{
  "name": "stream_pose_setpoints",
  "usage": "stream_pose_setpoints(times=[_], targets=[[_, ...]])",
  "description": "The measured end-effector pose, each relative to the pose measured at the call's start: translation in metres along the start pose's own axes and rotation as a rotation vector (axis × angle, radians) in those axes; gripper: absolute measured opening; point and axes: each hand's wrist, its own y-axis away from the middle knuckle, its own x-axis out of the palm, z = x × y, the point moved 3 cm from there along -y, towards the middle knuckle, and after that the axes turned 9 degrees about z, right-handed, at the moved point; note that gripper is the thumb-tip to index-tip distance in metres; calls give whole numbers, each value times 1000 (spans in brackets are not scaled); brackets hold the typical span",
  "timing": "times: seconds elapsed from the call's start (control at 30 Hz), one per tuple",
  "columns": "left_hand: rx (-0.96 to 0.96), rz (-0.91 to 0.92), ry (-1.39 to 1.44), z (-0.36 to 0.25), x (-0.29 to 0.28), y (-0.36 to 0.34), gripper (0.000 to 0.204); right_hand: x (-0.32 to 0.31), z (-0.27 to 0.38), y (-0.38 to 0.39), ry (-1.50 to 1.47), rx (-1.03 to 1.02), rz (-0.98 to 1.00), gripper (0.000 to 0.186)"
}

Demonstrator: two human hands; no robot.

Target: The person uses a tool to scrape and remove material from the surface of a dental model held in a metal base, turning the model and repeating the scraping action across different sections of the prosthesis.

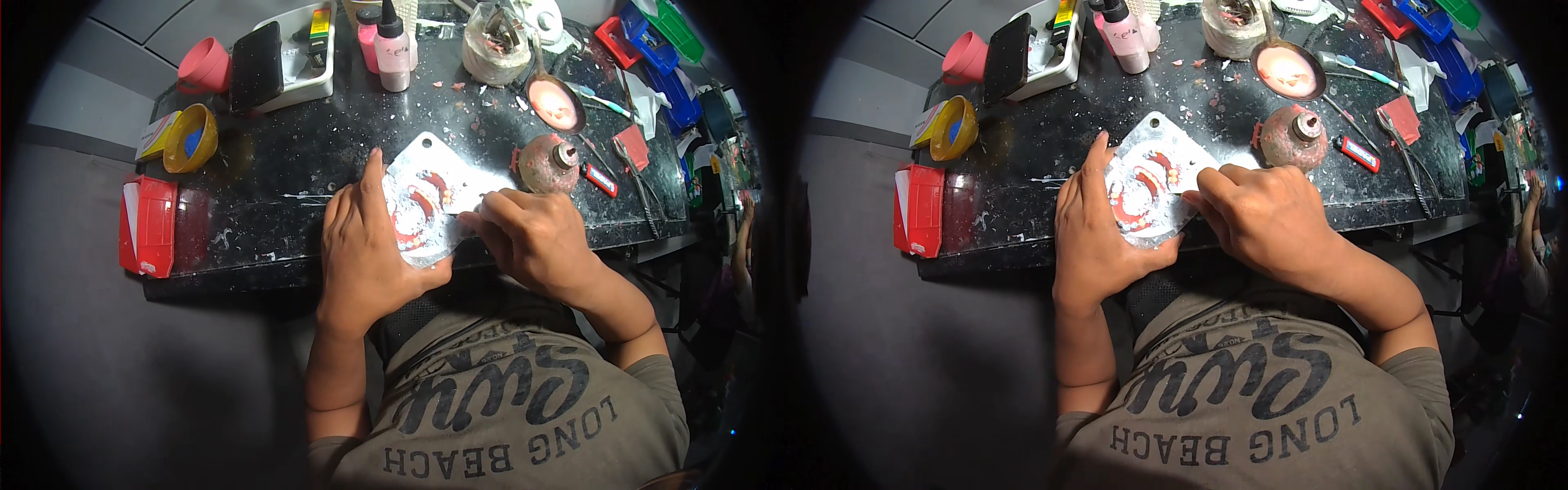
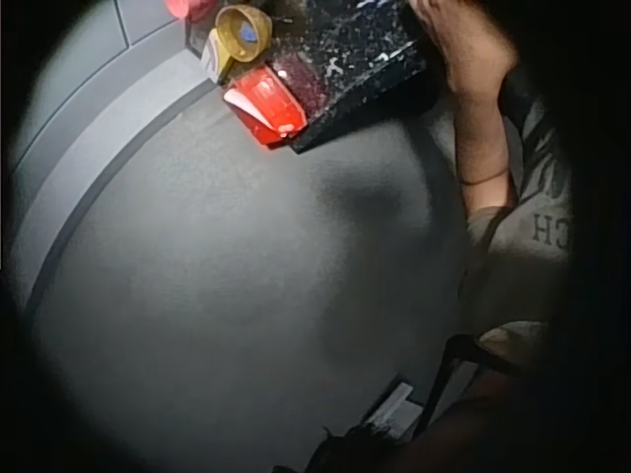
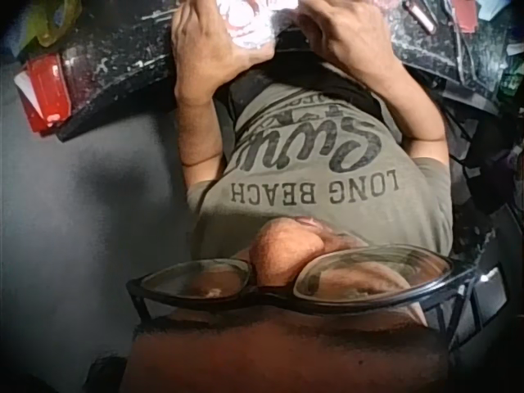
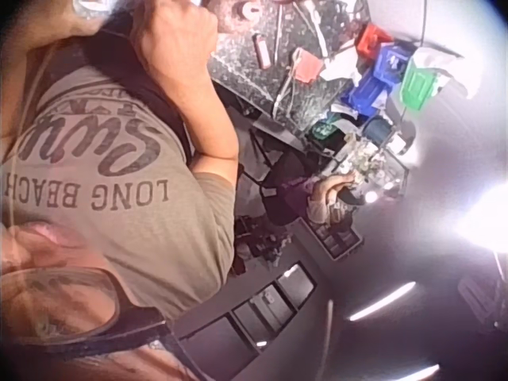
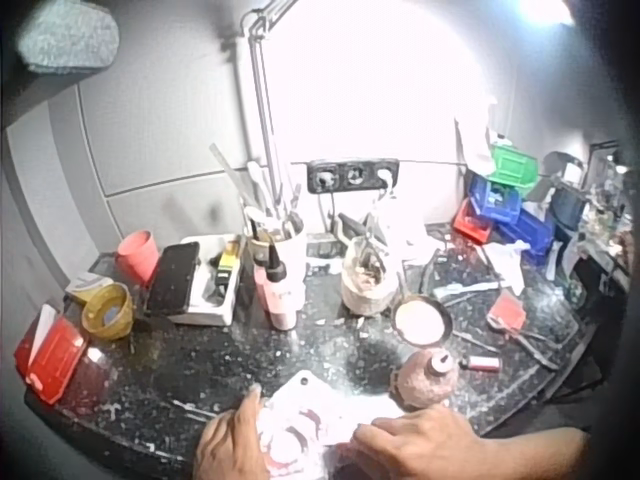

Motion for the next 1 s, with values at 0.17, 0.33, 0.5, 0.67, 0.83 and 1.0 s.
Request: stream_pose_setpoints(times=[0.17,0.33,0.5,0.67,0.83,1.0], targets=[[-5,-24,12,3,4,1,136,1,0,2,34,-14,-24,24],[16,-46,15,3,4,0,134,0,1,3,59,-30,-44,25],[74,-37,20,3,4,2,123,-15,1,5,52,1,-15,26],[116,-25,-118,-4,-1,6,117,-29,-5,6,-4,24,-118,29],[89,24,-44,2,-4,2,115,-24,-12,7,-54,51,-167,32],[95,80,-2,-4,-6,2,113,-14,-15,3,-84,24,-159,31]])
